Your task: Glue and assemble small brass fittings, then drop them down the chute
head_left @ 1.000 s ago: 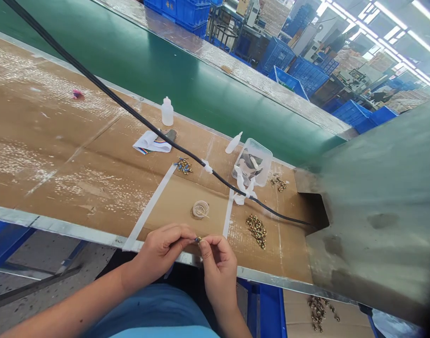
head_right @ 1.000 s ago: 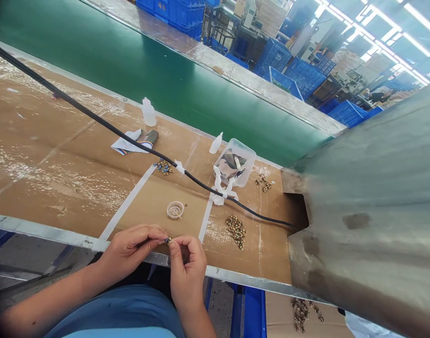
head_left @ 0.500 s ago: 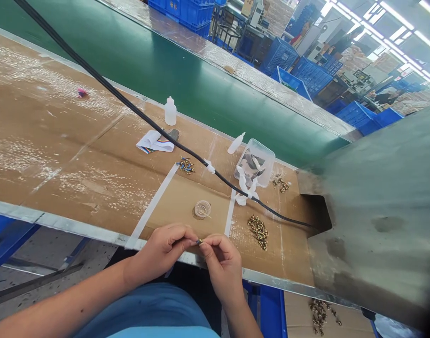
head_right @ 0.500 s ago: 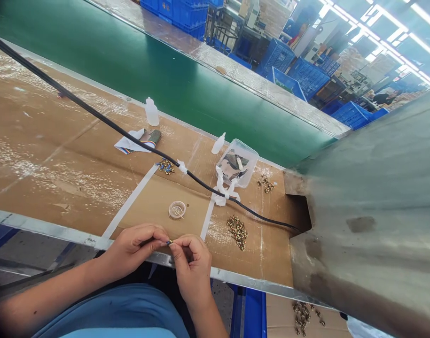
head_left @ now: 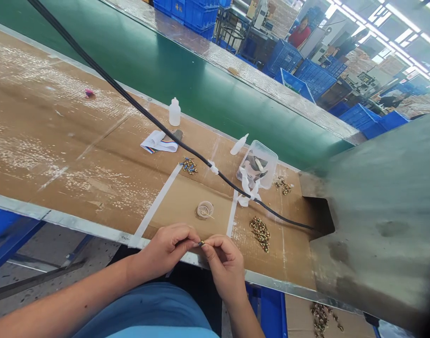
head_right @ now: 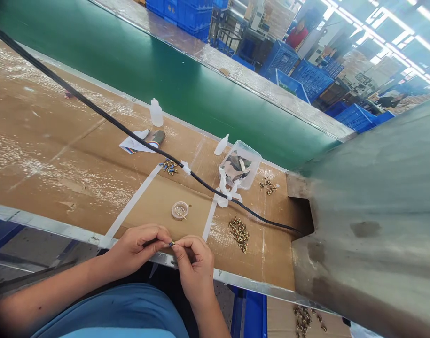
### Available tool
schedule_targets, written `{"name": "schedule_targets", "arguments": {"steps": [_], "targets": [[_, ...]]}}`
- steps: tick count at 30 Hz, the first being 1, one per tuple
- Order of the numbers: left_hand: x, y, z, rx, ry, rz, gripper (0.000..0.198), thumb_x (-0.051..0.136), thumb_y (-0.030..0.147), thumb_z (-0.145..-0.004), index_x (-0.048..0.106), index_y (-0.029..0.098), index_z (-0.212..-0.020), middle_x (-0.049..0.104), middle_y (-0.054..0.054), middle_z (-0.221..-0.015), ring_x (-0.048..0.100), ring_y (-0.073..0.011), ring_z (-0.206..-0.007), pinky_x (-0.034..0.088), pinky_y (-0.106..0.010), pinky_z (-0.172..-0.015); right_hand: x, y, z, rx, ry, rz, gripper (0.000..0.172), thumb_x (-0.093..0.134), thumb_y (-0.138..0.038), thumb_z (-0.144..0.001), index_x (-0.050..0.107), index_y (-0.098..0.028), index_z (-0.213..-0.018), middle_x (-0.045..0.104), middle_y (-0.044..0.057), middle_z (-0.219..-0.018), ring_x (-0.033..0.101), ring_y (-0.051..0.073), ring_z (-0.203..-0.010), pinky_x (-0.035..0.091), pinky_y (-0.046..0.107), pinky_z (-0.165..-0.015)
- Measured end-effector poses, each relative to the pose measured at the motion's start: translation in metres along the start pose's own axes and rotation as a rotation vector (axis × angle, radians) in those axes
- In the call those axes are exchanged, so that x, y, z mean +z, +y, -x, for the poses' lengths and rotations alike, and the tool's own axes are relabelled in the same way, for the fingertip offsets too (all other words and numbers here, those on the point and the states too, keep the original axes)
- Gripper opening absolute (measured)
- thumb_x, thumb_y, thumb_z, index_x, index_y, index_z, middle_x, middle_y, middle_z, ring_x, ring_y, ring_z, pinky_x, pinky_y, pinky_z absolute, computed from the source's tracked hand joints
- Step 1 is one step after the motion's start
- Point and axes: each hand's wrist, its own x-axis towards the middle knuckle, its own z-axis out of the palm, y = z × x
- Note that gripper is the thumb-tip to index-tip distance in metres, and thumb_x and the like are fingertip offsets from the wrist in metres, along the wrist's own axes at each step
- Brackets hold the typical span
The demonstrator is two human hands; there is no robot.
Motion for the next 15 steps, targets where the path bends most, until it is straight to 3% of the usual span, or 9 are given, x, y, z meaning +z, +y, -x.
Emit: {"name": "schedule_targets", "arguments": {"steps": [12, 15], "targets": [[-0.0024, 0.0006, 0.0006, -0.008, 0.004, -0.023, 0.015, 0.049, 0.013, -0.090, 0.062, 0.019, -0.085, 0.065, 0.000, -0.079, 0.061, -0.0122, -0.074, 0.045, -0.019, -0.069, 0.0004, 0.0024, -0.0021, 0.019, 0.005, -0.015, 0.014, 0.059, -0.028, -0.087, 0.066, -0.019, -0.079, 0.063, 0.003, -0.077, 0.057, 0.016, -0.072, 0.044, 0.025, -0.064], [-0.0034, 0.0014, 0.0027, 0.056, -0.007, -0.031, 0.016, 0.048, 0.016, -0.092, 0.063, 0.021, -0.088, 0.066, 0.000, -0.080, 0.062, -0.0121, -0.074, 0.047, -0.019, -0.067, 0.0028, -0.0042, -0.0035, 0.015, 0.045, -0.023, 0.014, 0.061, -0.027, -0.085, 0.068, -0.018, -0.078, 0.065, 0.003, -0.076, 0.059, 0.016, -0.073, 0.044, 0.026, -0.066]]}}
